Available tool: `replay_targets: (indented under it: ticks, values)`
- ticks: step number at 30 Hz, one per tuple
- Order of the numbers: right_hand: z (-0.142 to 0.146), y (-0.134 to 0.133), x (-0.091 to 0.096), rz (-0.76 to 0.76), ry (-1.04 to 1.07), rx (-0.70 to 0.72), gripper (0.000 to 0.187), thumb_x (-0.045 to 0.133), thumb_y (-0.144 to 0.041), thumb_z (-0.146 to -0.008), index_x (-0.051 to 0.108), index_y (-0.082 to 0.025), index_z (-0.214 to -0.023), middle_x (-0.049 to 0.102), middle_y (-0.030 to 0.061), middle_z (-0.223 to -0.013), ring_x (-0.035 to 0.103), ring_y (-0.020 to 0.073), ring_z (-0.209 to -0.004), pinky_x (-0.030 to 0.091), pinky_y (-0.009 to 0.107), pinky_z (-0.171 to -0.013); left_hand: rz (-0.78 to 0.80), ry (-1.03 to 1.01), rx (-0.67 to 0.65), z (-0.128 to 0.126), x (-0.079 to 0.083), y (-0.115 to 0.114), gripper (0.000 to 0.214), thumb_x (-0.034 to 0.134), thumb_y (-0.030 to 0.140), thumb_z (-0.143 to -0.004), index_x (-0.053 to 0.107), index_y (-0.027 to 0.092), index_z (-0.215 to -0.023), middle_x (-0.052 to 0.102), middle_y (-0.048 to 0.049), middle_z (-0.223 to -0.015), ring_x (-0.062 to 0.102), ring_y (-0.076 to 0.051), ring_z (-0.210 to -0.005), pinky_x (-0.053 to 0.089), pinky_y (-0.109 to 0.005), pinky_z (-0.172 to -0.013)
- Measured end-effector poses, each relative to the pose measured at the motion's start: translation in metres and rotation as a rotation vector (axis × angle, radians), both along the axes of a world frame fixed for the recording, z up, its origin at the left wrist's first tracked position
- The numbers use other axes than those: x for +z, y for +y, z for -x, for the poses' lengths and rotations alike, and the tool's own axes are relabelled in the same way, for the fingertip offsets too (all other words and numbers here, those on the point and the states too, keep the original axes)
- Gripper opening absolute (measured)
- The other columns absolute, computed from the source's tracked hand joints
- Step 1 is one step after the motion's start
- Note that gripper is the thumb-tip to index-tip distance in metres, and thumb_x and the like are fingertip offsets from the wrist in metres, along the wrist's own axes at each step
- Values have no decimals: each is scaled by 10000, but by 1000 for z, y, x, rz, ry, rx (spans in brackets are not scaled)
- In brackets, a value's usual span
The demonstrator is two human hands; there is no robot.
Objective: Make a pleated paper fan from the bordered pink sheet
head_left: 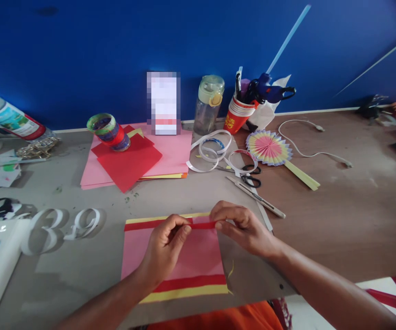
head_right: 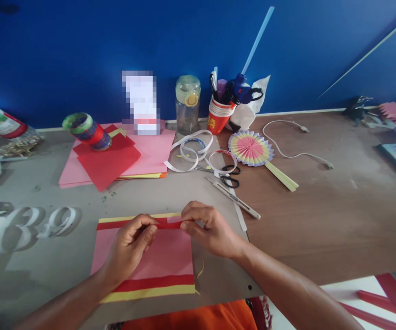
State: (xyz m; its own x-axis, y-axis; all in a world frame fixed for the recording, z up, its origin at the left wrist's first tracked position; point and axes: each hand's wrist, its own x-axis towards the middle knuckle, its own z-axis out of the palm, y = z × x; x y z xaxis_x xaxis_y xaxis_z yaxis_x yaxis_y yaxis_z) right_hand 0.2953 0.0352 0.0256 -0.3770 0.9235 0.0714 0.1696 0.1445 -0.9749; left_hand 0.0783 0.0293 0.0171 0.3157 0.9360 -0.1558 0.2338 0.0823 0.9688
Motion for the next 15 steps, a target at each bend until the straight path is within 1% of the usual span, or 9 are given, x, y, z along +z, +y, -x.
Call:
replay_targets:
  ticks: [2,4,9,13,15]
  values:
    - [1,-1,-1,-38,-9,-43,102,576,-202,-871,665,-161,-846,592,58,-827,566,144,-776,445,264,-694,-70,-17,23,-1,0,0,202,508,308,-899,540,171,-753,479,29,-717,419,-57,-507,379,-196,-488]
    - [3,-2,-2,-57,-30,-81,81,588,-169,-852,667,-173,-870,600,41,-806,573,133,-748,447,252,-676,-95,-33,43,-3,-2,1,179,505,281,-892,532,172,-753,501,17,-772,431,-52,-503,392,-198,-484]
    - [6,-5,-4,4,-108,-152,139,547,-124,-849,646,-180,-928,623,15,-756,569,111,-672,436,218,-612,-36,37,60,-6,-7,-2,126,505,274,-885,534,188,-798,468,60,-594,415,-69,-464,365,-188,-459]
    - [3,-4,-5,-111,-149,-139,195,504,-75,-845,661,-176,-898,612,17,-754,575,109,-702,431,217,-650,-29,51,78,-5,-6,-4,82,510,265,-868,508,196,-823,524,53,-618,428,-68,-461,370,-180,-450]
    - [1,-2,-7,-135,-158,-118,216,487,-54,-835,664,-175,-856,614,19,-749,580,111,-711,430,220,-662,-69,92,67,-4,-5,-4,98,495,257,-874,497,197,-798,515,50,-611,440,-72,-475,369,-177,-454]
